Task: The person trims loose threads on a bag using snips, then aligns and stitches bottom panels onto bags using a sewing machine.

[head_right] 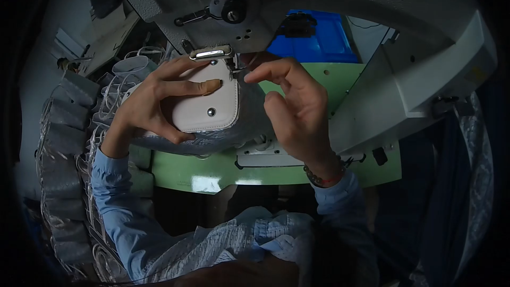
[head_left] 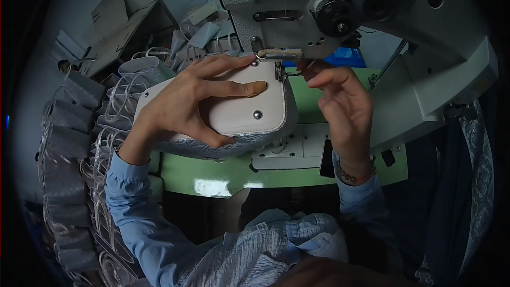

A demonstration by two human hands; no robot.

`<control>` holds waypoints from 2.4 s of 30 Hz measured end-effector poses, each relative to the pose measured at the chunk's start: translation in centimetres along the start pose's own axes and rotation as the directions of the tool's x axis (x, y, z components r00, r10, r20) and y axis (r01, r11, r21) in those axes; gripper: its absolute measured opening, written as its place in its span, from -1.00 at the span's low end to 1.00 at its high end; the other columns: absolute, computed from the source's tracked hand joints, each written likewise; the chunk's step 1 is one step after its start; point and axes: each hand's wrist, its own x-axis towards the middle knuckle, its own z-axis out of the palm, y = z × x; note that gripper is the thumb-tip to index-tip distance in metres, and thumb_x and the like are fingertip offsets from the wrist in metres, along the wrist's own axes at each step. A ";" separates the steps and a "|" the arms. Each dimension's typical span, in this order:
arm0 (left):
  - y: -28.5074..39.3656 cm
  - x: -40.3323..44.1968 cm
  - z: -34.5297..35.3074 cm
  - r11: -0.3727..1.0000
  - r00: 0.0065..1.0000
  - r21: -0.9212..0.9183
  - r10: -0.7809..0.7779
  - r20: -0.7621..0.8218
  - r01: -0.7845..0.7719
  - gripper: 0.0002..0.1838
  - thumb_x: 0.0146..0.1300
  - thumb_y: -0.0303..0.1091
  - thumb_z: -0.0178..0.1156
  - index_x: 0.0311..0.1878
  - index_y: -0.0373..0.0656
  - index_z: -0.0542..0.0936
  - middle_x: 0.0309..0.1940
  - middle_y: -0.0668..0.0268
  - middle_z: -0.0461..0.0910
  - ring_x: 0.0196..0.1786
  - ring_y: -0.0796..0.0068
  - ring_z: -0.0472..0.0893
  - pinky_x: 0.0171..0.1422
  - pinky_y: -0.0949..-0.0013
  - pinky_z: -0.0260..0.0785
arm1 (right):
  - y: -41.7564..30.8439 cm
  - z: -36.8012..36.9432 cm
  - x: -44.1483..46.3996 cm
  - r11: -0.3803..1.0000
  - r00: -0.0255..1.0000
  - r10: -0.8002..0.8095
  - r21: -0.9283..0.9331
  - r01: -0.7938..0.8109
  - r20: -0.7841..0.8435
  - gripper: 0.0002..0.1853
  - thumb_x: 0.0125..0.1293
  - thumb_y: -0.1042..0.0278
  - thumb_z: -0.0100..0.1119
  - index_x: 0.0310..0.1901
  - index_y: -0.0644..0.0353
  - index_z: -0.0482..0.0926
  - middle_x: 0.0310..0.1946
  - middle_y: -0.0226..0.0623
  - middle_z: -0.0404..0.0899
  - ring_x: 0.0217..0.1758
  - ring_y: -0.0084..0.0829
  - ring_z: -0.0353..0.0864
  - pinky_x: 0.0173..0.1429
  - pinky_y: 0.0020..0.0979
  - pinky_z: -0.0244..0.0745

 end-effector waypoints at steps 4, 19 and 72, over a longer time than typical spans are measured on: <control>0.1 0.1 0.0 1.000 1.000 -0.030 0.009 -0.013 -0.010 -0.13 -0.47 -0.18 0.48 0.18 0.08 0.65 0.36 0.04 0.40 0.26 -0.01 0.51 0.31 0.06 0.36 | 0.3 0.2 -0.7 0.998 0.997 0.060 -0.033 -0.062 -0.057 -0.71 0.17 0.71 -0.09 -0.08 0.38 0.54 0.11 0.00 0.53 0.20 -0.29 0.57 0.30 -0.32 0.43; -1.3 0.1 0.0 0.997 0.997 -0.046 0.068 -0.029 -0.069 -0.12 -0.47 -0.16 0.49 0.19 0.04 0.64 0.35 0.03 0.39 0.24 -0.04 0.51 0.31 0.03 0.37 | 0.2 2.6 -4.7 0.816 0.993 0.006 -0.575 0.063 0.118 -0.37 0.20 0.55 0.22 0.34 0.41 0.35 0.33 0.10 0.37 0.32 -0.01 0.49 0.27 -0.24 0.51; 7.9 -3.3 9.7 0.943 0.889 0.138 -0.228 -0.398 0.304 -0.08 -0.21 0.35 0.42 0.30 0.18 0.53 0.47 -0.09 0.08 0.26 -0.20 0.27 0.29 -0.15 0.14 | -18.3 -45.8 4.6 -0.070 0.725 -0.656 -0.939 -0.335 -0.210 -0.50 0.56 0.09 -0.16 0.32 0.27 0.42 0.28 -0.08 0.47 0.35 -0.17 0.46 0.38 -0.29 0.36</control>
